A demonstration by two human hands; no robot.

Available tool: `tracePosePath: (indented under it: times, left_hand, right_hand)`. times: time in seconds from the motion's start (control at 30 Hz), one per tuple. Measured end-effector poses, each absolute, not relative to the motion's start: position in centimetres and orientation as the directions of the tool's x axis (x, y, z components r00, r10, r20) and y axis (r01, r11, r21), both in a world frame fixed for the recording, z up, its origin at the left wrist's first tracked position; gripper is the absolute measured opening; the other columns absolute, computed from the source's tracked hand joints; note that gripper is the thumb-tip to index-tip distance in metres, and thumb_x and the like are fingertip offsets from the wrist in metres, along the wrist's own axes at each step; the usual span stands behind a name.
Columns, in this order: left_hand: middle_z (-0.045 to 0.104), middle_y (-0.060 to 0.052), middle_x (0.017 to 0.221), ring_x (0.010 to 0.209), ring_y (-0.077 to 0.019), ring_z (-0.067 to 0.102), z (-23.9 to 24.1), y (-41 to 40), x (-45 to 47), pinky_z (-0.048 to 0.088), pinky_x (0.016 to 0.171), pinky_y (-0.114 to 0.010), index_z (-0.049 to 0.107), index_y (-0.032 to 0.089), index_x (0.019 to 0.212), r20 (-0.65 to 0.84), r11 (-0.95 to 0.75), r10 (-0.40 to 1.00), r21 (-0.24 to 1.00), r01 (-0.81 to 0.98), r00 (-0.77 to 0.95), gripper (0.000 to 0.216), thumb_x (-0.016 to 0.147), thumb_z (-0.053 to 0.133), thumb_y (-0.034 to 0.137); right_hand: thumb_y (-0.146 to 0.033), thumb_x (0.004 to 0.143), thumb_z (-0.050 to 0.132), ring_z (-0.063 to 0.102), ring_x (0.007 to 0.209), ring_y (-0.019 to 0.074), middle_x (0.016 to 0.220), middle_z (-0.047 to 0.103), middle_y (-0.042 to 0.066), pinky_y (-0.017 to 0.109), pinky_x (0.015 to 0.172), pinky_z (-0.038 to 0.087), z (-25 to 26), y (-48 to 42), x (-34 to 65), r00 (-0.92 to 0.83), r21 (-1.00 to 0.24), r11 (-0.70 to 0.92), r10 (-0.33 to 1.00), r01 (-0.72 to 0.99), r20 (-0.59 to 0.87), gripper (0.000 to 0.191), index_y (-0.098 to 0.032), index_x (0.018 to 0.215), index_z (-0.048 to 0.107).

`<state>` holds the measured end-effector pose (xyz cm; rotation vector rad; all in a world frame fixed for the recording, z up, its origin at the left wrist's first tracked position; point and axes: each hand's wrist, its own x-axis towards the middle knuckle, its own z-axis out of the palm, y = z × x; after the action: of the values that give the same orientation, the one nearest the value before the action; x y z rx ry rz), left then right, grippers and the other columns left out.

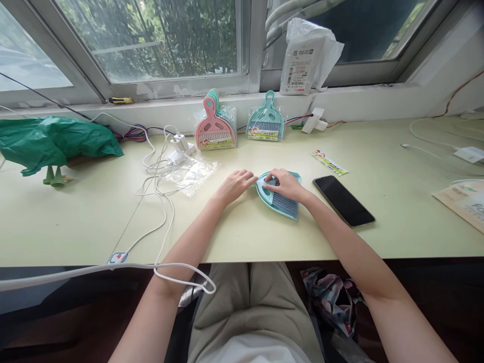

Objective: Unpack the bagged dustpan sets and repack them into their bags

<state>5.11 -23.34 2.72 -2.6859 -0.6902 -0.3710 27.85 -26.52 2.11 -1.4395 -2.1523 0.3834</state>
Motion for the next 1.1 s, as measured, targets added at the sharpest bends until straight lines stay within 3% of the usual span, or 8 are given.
tracePosePath:
  times: [0.2, 0.5, 0.73, 1.1]
  left_hand:
    - [0.060, -0.011, 0.108, 0.098, -0.0215, 0.054, 3.5, -23.7, 5.3, 0.041, 0.080, -0.033, 0.056, 0.017, 0.112, 0.267, -0.804, 0.430, -0.322, 0.500, 0.863, 0.029, 0.091, 0.038, 0.006]
    - [0.059, -0.011, 0.110, 0.102, -0.0228, 0.054, 3.3, -23.6, 5.4, 0.041, 0.084, -0.034, 0.054, 0.016, 0.117, 0.266, -0.805, 0.418, -0.334, 0.490, 0.869, 0.035, 0.090, 0.037, 0.004]
    - [0.062, -0.012, 0.112, 0.095, -0.0191, 0.059, 3.1, -24.0, 5.4, 0.043, 0.070, -0.030, 0.054, 0.015, 0.121, 0.206, -0.800, 0.478, -0.298, 0.520, 0.854, 0.039, 0.090, 0.035, 0.001]
    - [0.063, -0.012, 0.121, 0.099, -0.0173, 0.066, 3.4, -24.3, 5.8, 0.047, 0.070, -0.026, 0.054, 0.016, 0.125, 0.150, -0.774, 0.543, -0.291, 0.562, 0.826, 0.044, 0.088, 0.039, -0.001]
  right_hand:
    - [-0.044, 0.081, 0.060, 0.054, 0.098, 0.0248, 0.099, 0.068, 0.005, 0.038, 0.088, 0.042, 1.4, -26.0, 28.1, -0.282, -0.552, 0.386, 0.922, 0.739, 0.267, 0.023, -0.022, 0.087, 0.063]
    - [-0.047, 0.082, 0.060, 0.054, 0.099, 0.0258, 0.099, 0.068, 0.007, 0.040, 0.088, 0.042, 1.2, -25.9, 28.1, -0.272, -0.535, 0.400, 0.913, 0.745, 0.303, 0.026, -0.022, 0.089, 0.065]
    - [-0.046, 0.083, 0.059, 0.053, 0.099, 0.0265, 0.100, 0.069, 0.006, 0.040, 0.089, 0.042, 1.3, -25.9, 28.2, -0.287, -0.549, 0.401, 0.914, 0.733, 0.285, 0.025, -0.023, 0.089, 0.064]
    - [-0.044, 0.081, 0.063, 0.053, 0.098, 0.0263, 0.097, 0.069, 0.006, 0.040, 0.087, 0.043, 0.9, -25.6, 28.4, -0.278, -0.575, 0.399, 0.916, 0.714, 0.291, 0.022, -0.022, 0.085, 0.064]
